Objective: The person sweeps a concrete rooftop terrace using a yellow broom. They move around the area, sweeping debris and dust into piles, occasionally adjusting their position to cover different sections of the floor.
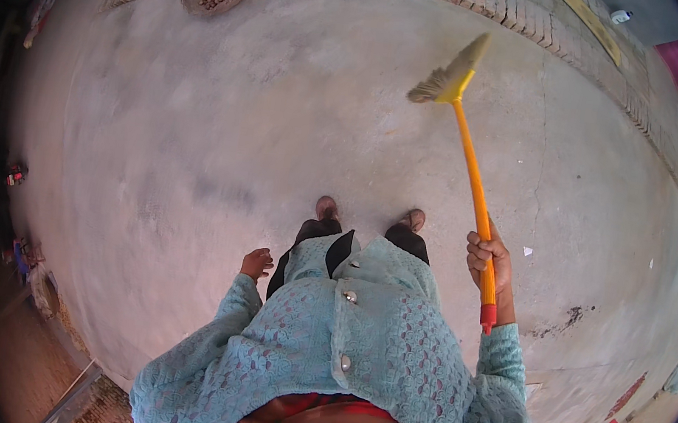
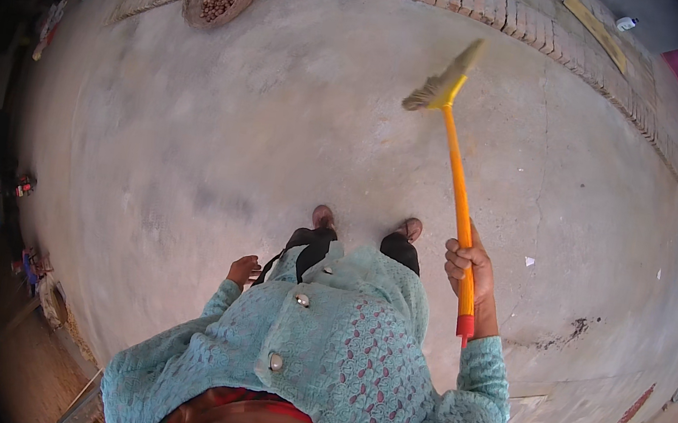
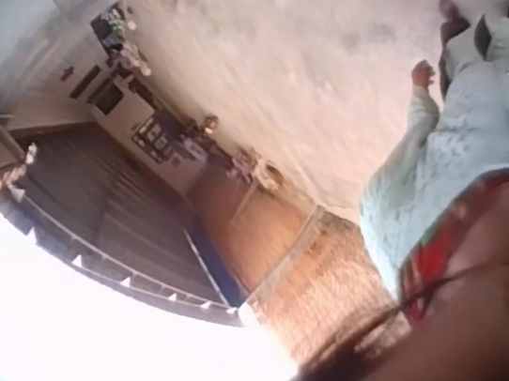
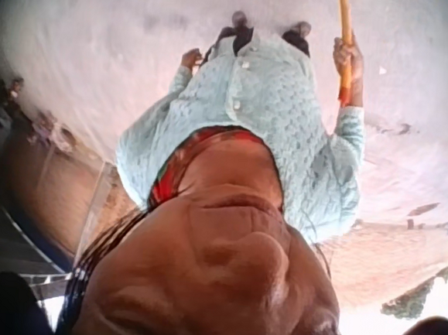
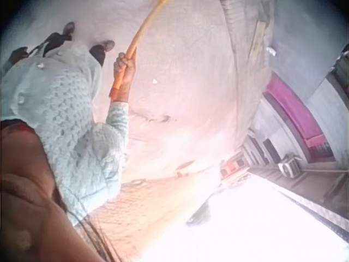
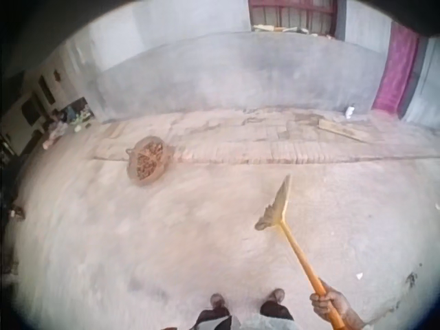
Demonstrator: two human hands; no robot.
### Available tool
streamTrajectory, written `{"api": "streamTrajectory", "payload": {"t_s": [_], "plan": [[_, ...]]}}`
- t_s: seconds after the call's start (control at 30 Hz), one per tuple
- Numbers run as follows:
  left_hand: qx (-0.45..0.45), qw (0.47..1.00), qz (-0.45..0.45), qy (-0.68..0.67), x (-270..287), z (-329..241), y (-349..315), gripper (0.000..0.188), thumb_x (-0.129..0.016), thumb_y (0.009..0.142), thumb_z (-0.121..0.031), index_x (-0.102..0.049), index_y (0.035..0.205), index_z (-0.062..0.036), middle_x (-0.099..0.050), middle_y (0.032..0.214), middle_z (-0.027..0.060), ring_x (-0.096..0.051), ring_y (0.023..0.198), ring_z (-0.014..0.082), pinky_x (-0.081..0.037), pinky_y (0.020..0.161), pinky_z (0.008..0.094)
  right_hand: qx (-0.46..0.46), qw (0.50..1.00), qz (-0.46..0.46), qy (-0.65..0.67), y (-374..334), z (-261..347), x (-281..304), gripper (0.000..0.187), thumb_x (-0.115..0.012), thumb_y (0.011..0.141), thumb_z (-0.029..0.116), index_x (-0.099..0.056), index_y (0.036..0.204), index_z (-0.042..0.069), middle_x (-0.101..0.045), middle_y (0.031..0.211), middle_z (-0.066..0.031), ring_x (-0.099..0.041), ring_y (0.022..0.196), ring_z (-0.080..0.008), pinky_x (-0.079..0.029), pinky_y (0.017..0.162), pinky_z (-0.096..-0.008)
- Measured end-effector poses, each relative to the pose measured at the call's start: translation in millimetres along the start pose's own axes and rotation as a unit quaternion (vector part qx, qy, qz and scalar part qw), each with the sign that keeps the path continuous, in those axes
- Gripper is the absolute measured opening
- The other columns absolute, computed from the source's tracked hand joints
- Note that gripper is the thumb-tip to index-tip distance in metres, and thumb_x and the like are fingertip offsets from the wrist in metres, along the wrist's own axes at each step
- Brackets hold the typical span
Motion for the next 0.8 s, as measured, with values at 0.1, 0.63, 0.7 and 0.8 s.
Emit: {"api": "streamTrajectory", "payload": {"t_s": [0.1, 0.63, 0.7, 0.8], "plan": [[-0.003, 1.000, -0.018, -0.010, 10.0, 2.9, -9.1, 0.028, -0.050, 0.077, -0.027, -0.049, 0.100, -0.0113, -0.055, 0.085, 0.0061, -0.055, 0.073, 0.0190, -0.044, 0.056, 0.0339, -0.056, 0.995, 0.083, 0.005, 63.4, -22.8, -25.5, 0.053, -0.040, 0.069, -0.005, -0.030, 0.119, 0.010, -0.035, 0.072, -0.0038, -0.033, 0.046, -0.0024, -0.029, 0.036, -0.0115], [0.001, 0.999, -0.039, 0.017, 7.2, -19.0, -35.9, 0.029, -0.048, 0.074, -0.018, -0.050, 0.102, -0.0104, -0.056, 0.081, 0.0020, -0.056, 0.070, 0.0129, -0.041, 0.052, 0.0265, 0.026, 0.991, 0.051, 0.121, 174.8, 107.0, 92.3, 0.013, -0.040, 0.070, -0.003, -0.034, 0.082, -0.005, -0.038, 0.064, -0.0046, -0.039, 0.045, -0.0061, -0.036, 0.039, -0.0156], [-0.001, 0.999, -0.022, 0.027, -2.9, -24.6, -26.3, 0.029, -0.049, 0.074, -0.018, -0.050, 0.102, -0.0105, -0.057, 0.081, 0.0021, -0.056, 0.070, 0.0127, -0.041, 0.052, 0.0260, 0.071, 0.993, 0.006, 0.090, 145.4, 129.2, 107.2, 0.014, -0.040, 0.071, -0.003, -0.034, 0.083, -0.003, -0.037, 0.063, -0.0041, -0.037, 0.045, -0.0060, -0.035, 0.039, -0.0156], [-0.010, 0.998, -0.013, 0.055, -19.3, -43.2, -21.0, 0.032, -0.049, 0.074, -0.018, -0.050, 0.104, -0.0095, -0.057, 0.081, 0.0023, -0.056, 0.069, 0.0127, -0.041, 0.052, 0.0260, 0.134, 0.987, -0.085, 0.041, 89.9, 132.7, 107.6, 0.034, -0.039, 0.070, -0.004, -0.031, 0.101, 0.006, -0.036, 0.062, -0.0027, -0.035, 0.045, -0.0056, -0.034, 0.039, -0.0157]]}}
Point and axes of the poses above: each hand's wrist, its own y-axis towards the middle knuckle, its own x-axis out of the back of the hand, z = x × y, the point moved 8 cm from there along y, towards the middle knuckle
